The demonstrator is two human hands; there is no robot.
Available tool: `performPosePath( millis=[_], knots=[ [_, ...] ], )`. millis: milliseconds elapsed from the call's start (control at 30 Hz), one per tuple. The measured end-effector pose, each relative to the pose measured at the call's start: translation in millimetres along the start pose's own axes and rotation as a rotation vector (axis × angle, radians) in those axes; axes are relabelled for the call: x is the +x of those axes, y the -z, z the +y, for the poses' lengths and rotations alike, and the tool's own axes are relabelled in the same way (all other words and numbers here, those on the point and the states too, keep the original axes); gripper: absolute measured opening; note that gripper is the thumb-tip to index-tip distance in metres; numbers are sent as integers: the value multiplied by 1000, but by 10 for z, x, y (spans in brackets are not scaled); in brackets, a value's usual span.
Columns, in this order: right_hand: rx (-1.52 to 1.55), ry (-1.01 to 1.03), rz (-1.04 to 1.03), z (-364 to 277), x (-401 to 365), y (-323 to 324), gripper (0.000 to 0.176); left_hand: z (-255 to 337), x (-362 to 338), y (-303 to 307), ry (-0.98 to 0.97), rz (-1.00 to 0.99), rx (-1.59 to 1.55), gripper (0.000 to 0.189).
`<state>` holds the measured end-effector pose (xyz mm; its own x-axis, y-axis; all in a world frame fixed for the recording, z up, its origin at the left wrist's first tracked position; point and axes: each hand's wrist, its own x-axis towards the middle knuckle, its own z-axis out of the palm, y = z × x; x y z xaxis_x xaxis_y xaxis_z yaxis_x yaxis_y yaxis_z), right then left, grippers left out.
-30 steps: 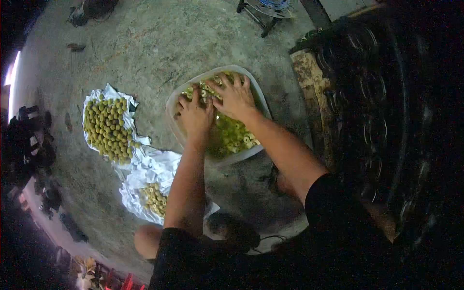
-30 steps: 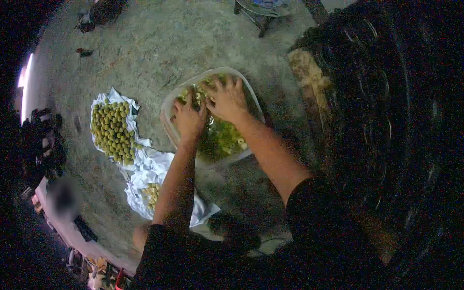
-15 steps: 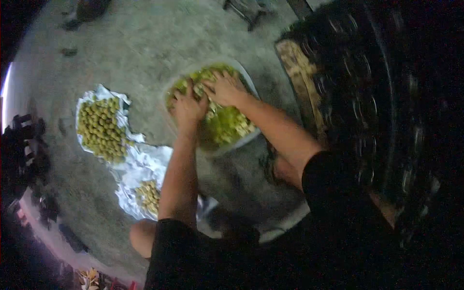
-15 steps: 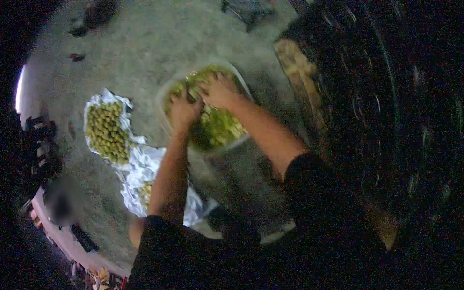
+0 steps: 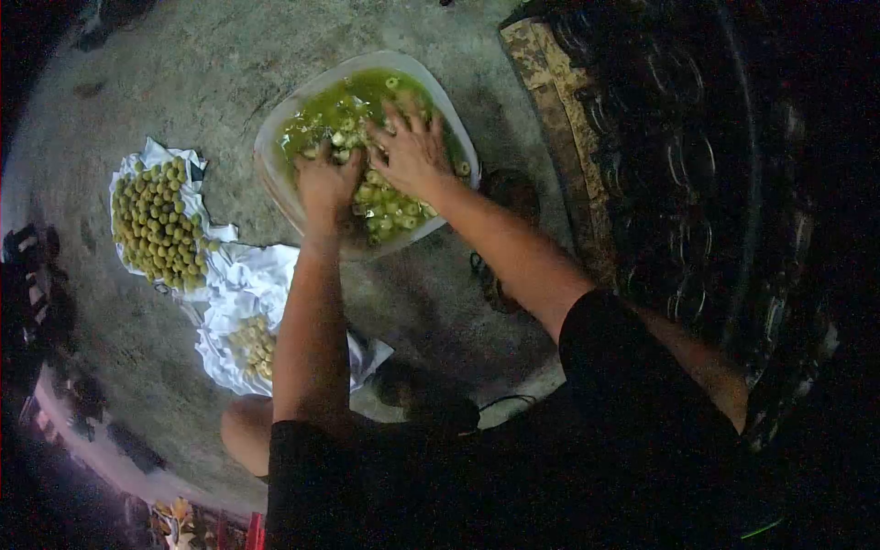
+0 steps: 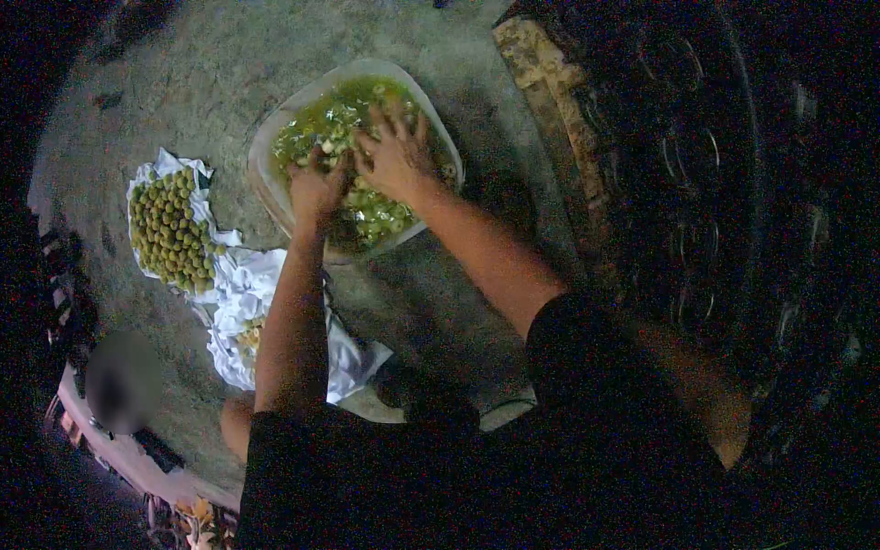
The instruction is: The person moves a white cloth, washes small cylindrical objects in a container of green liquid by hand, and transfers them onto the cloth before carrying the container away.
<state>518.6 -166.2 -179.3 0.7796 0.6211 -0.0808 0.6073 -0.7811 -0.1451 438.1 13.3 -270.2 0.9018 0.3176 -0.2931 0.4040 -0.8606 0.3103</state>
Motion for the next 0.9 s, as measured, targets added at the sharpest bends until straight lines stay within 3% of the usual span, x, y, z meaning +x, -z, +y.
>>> performPosePath(
  millis=[67,133,267,333,467,600,700,733,833,900],
  knots=[
    [2,-65,-23,-48,-52,101,51,546,-260,589,257,39,-333,76],
    [8,-81,2,-55,-48,87,50,650,-324,640,317,28,-327,72],
    [62,-57,-139,39,-4,269,48,726,-456,656,331,84,-536,66],
    [192,-24,-66,128,-84,50,48,706,-428,560,310,99,-617,62],
    [252,61,29,135,-114,-6,40,855,-433,705,418,-86,-977,59],
    [309,78,3,149,-171,-10,35,746,-464,353,201,226,-867,50],
    [502,-22,-26,149,-155,-53,33,1037,-644,794,350,172,-927,46],
    [479,-46,-32,129,-176,-42,34,989,-614,679,363,115,-997,47],
    [342,-137,-73,-5,-230,21,38,1163,-614,584,369,364,-442,50],
    [173,-224,-136,-148,-310,27,41,1214,-663,667,463,187,-558,56]
  ],
)
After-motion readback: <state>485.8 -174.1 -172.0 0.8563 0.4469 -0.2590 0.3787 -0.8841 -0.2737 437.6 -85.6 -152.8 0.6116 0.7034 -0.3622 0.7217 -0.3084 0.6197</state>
